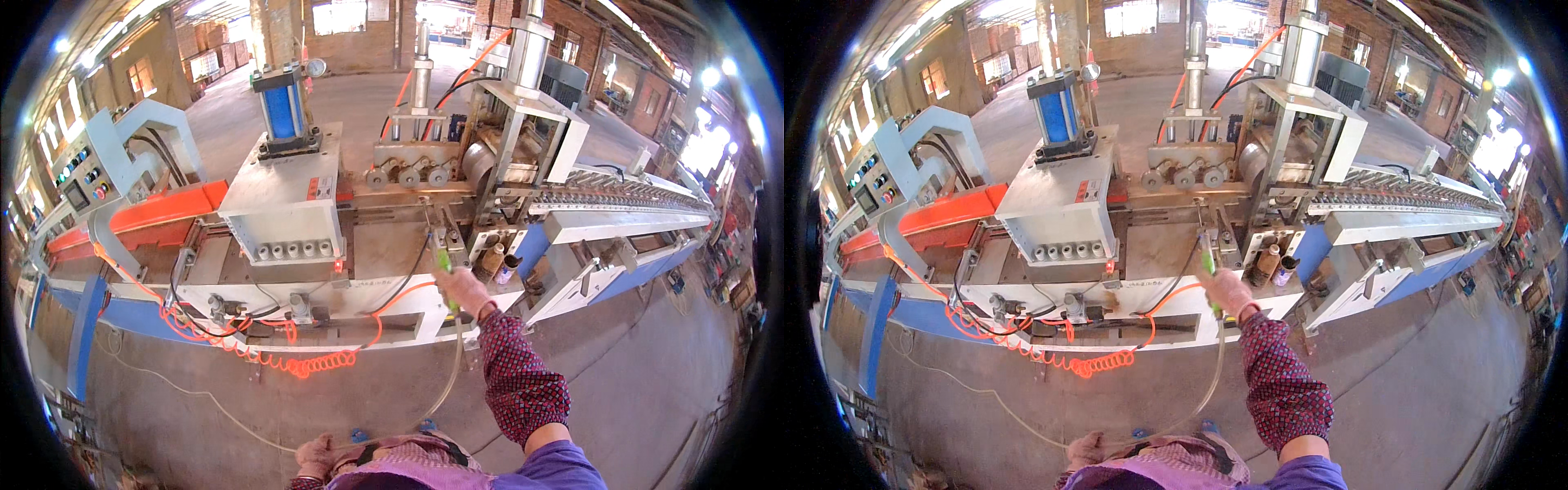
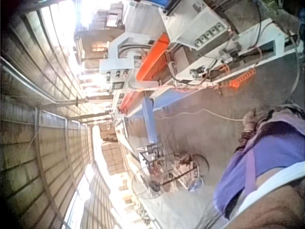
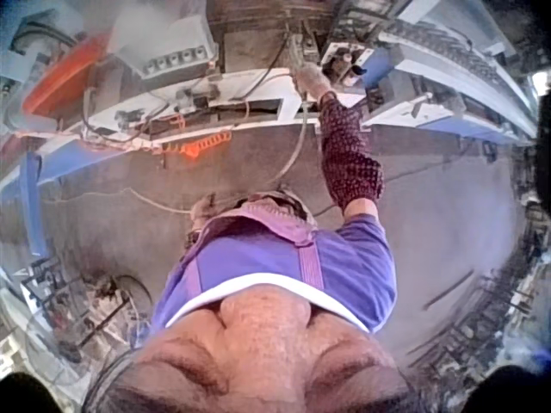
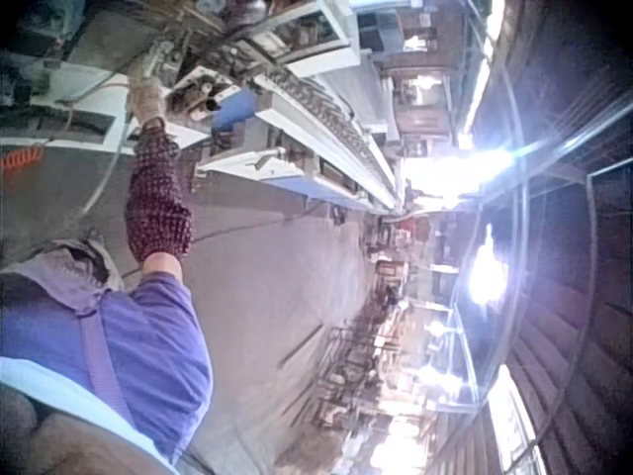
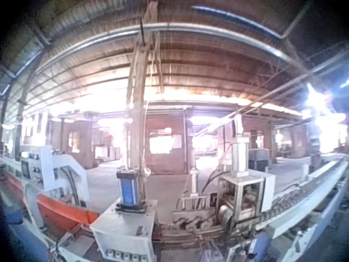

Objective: The person picks up long wooden planks from a large stack and places them onto a metal rack. They then use a green air nozzle to blow dust off the planks and the rack. The person continues to move planks from the stack to the rack, organizing them in a pile.

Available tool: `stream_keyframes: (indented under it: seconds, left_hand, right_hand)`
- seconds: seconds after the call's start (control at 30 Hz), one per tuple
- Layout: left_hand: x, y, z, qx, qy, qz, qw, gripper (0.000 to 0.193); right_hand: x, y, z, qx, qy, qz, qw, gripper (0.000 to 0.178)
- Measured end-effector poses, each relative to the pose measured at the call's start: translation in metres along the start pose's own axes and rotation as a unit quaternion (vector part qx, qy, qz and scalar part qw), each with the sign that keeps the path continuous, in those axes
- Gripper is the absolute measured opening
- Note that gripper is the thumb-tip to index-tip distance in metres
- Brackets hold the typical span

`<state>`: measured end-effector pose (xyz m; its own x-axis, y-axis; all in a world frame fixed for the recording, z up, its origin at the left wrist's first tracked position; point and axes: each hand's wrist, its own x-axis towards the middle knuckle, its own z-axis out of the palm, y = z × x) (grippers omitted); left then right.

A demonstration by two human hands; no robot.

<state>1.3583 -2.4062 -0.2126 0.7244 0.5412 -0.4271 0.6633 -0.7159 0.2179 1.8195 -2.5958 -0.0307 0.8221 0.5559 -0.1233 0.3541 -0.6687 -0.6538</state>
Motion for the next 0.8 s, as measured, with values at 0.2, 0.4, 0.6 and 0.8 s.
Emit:
stream_keyframes:
  seconds: [0.2, 0.4, 0.6, 0.8]
  left_hand:
    - [-0.005, 0.014, -0.022, 0.065, -0.117, -0.019, 0.991, 0.023]
    - [0.003, 0.018, -0.016, 0.086, -0.137, -0.019, 0.987, 0.030]
    - [0.017, 0.023, 0.010, 0.105, -0.100, 0.024, 0.989, 0.031]
    - [0.039, 0.057, -0.005, 0.111, -0.081, 0.030, 0.990, 0.029]
  right_hand:
    - [-0.041, -0.078, 0.013, -0.108, -0.072, 0.068, 0.989, 0.054]
    - [-0.042, -0.040, 0.012, -0.092, -0.042, 0.094, 0.991, 0.049]
    - [-0.067, 0.053, -0.037, -0.002, 0.093, 0.228, 0.969, 0.052]
    - [-0.119, 0.097, -0.088, 0.272, 0.263, 0.181, 0.908, 0.038]
